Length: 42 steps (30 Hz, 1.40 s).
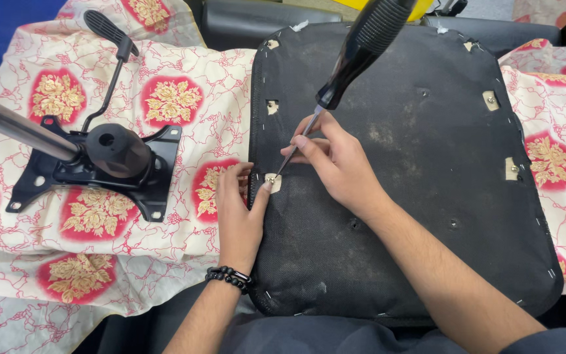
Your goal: The person disassembles a chair by removing the central gas lift and base from the seat using a screwdriver. They then reattach the base to the underside of the seat, securing it with multiple screws.
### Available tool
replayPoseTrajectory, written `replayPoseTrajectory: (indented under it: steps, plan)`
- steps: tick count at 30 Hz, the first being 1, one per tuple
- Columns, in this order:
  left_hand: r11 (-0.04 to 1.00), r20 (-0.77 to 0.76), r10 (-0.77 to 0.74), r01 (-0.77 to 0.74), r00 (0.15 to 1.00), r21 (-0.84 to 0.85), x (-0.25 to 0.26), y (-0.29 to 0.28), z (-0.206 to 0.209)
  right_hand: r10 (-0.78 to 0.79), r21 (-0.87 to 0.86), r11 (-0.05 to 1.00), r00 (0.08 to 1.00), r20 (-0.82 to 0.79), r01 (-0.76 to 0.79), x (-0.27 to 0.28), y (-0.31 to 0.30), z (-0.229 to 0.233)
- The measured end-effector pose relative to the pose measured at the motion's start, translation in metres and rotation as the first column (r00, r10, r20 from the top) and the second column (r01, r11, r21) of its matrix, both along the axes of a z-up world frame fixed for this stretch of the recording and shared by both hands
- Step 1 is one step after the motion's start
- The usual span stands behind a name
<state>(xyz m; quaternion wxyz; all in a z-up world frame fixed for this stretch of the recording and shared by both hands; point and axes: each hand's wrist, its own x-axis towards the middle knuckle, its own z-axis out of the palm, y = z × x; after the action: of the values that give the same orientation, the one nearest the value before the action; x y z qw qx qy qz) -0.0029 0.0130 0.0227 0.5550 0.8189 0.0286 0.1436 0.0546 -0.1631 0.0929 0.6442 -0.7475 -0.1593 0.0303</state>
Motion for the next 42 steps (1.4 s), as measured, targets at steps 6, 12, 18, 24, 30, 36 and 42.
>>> replayPoseTrajectory:
  steps: [6, 12, 18, 24, 30, 36, 42]
  plan:
    - [0.999, 0.04, -0.015, 0.014, 0.999, 0.044, 0.001, 0.001, -0.003, -0.027, 0.017, 0.999, 1.0, 0.003, 0.027, -0.006, -0.003, -0.005]
    - [0.993, 0.034, -0.051, 0.047, 0.998, 0.113, 0.003, 0.004, -0.004, -0.058, 0.104, 0.993, 0.998, 0.008, 0.057, -0.019, -0.001, -0.012]
    - [0.996, 0.035, -0.074, 0.072, 0.997, 0.061, 0.008, 0.006, -0.008, -0.105, 0.049, 0.993, 0.994, 0.008, 0.105, -0.02, 0.004, -0.012]
    - [0.991, 0.027, -0.097, 0.094, 0.995, 0.095, 0.011, 0.008, -0.008, -0.153, 0.035, 0.988, 0.988, 0.024, 0.152, -0.02, 0.012, -0.012]
    - [0.992, 0.069, -0.092, 0.085, 0.993, 0.097, 0.013, 0.007, -0.006, -0.208, -0.015, 0.978, 0.975, 0.081, 0.21, -0.021, 0.01, -0.007]
    - [0.992, 0.01, -0.096, 0.095, 0.995, 0.085, 0.017, 0.008, -0.005, -0.245, -0.025, 0.969, 0.966, 0.086, 0.247, -0.018, 0.009, -0.002]
    - [0.995, 0.04, -0.089, 0.087, 0.995, 0.057, 0.016, 0.008, -0.005, -0.249, 0.014, 0.968, 0.966, 0.062, 0.249, -0.02, 0.012, -0.002]
